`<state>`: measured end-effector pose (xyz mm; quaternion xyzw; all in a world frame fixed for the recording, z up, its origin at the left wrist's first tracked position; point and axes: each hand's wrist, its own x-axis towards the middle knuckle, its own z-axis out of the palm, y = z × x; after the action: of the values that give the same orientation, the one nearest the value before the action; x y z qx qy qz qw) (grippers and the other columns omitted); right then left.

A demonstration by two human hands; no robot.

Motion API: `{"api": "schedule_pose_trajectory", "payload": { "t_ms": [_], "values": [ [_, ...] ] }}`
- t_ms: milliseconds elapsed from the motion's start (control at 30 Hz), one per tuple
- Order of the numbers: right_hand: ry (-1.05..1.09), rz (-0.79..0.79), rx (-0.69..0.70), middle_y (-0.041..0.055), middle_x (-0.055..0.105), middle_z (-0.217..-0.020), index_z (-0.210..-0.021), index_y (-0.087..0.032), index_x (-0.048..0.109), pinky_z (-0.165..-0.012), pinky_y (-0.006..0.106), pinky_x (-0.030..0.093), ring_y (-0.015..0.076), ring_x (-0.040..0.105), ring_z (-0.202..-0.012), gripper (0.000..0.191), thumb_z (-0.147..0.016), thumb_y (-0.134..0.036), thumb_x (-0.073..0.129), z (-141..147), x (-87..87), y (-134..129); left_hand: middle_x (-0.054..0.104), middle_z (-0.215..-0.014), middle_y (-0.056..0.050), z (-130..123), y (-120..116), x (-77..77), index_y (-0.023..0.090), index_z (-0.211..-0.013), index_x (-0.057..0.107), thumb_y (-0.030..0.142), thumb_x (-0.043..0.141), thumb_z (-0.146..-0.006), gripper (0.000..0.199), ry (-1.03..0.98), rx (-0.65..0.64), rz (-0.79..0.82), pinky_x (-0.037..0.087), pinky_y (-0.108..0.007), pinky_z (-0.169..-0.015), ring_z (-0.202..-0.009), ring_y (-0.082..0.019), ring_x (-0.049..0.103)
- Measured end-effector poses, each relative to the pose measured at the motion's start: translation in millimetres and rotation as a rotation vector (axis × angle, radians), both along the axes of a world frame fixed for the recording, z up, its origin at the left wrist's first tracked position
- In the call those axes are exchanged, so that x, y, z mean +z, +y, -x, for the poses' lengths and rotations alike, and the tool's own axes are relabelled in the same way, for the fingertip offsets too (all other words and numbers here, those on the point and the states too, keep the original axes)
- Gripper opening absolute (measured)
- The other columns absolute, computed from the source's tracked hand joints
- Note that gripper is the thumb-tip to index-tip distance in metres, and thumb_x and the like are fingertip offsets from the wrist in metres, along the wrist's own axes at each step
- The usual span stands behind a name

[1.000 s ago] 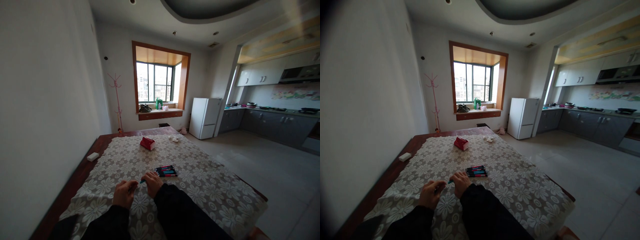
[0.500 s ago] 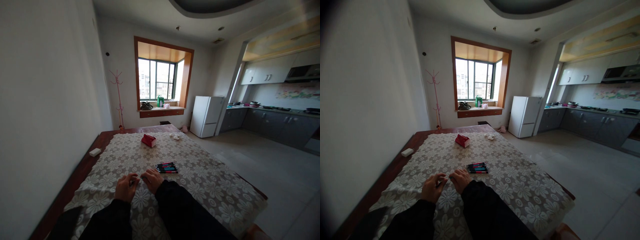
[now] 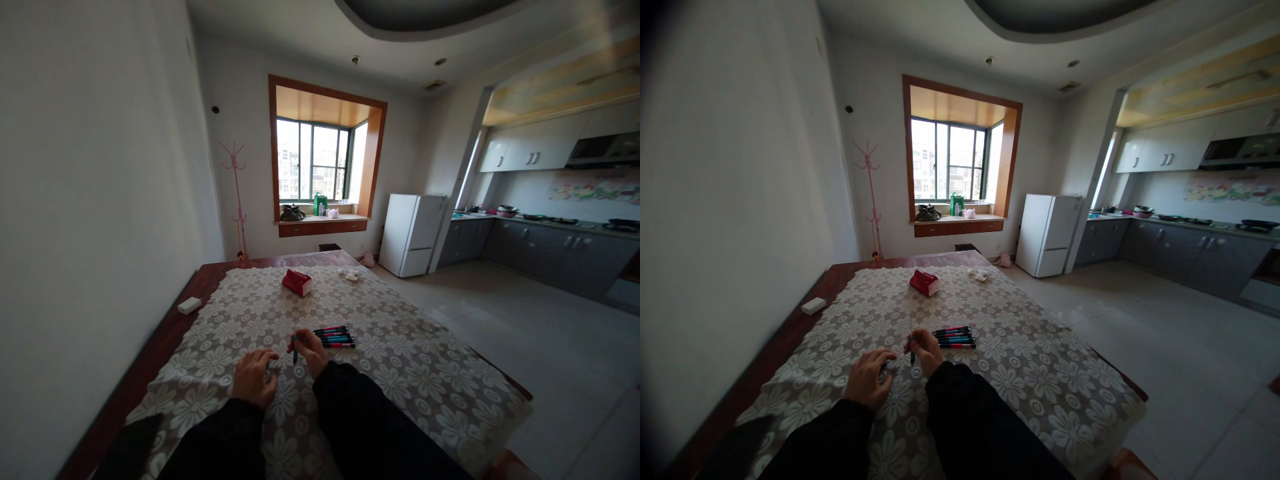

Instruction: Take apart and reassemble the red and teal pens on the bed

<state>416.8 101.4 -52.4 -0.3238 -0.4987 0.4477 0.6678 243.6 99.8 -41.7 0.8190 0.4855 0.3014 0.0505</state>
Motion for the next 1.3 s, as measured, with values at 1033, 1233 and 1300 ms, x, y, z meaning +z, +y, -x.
{"api": "schedule_pose_trajectory", "payload": {
  "t_ms": [1033, 1233, 1300],
  "values": [
    [-0.417, -0.058, -0.129, 0.0052, 0.069, -0.083, -0.090, -0.018, 0.058, -0.070, 0.032, 0.052, 0.0191, 0.065, -0.078, 0.012, -0.081, -0.026, 0.057, 1.1, 6.5, -12.6, 0.069, -0.087, -0.002, 3.5, 5.7, -0.5, 0.024, -0.081, 0.067, 0.019, 0.055, -0.074, 0.014, -0.085, 0.079, 0.084, 0.042, -0.034, -0.083, -0.093, -0.022, 0.057],
    [-0.390, -0.066, -0.140, 0.0052, 0.069, -0.083, -0.091, -0.019, 0.059, -0.070, 0.033, 0.052, 0.0196, 0.064, -0.077, 0.015, -0.081, -0.029, 0.059, 1.5, 8.4, -13.3, 0.068, -0.084, -0.002, 4.3, 7.0, -2.1, 0.024, -0.082, 0.067, 0.020, 0.055, -0.076, 0.014, -0.151, 0.082, 0.064, 0.044, -0.033, -0.083, -0.088, -0.020, 0.059],
    [-0.374, -0.079, -0.163, 0.0052, 0.068, -0.083, -0.091, -0.019, 0.059, -0.071, 0.034, 0.051, 0.0198, 0.064, -0.078, 0.015, -0.081, -0.029, 0.058, 1.7, 9.9, -14.0, 0.068, -0.084, -0.001, 4.3, 6.7, -1.9, 0.024, -0.083, 0.067, 0.020, 0.055, -0.077, 0.014, -0.167, 0.084, 0.061, 0.044, -0.032, -0.083, -0.087, -0.019, 0.060]
  ]
}}
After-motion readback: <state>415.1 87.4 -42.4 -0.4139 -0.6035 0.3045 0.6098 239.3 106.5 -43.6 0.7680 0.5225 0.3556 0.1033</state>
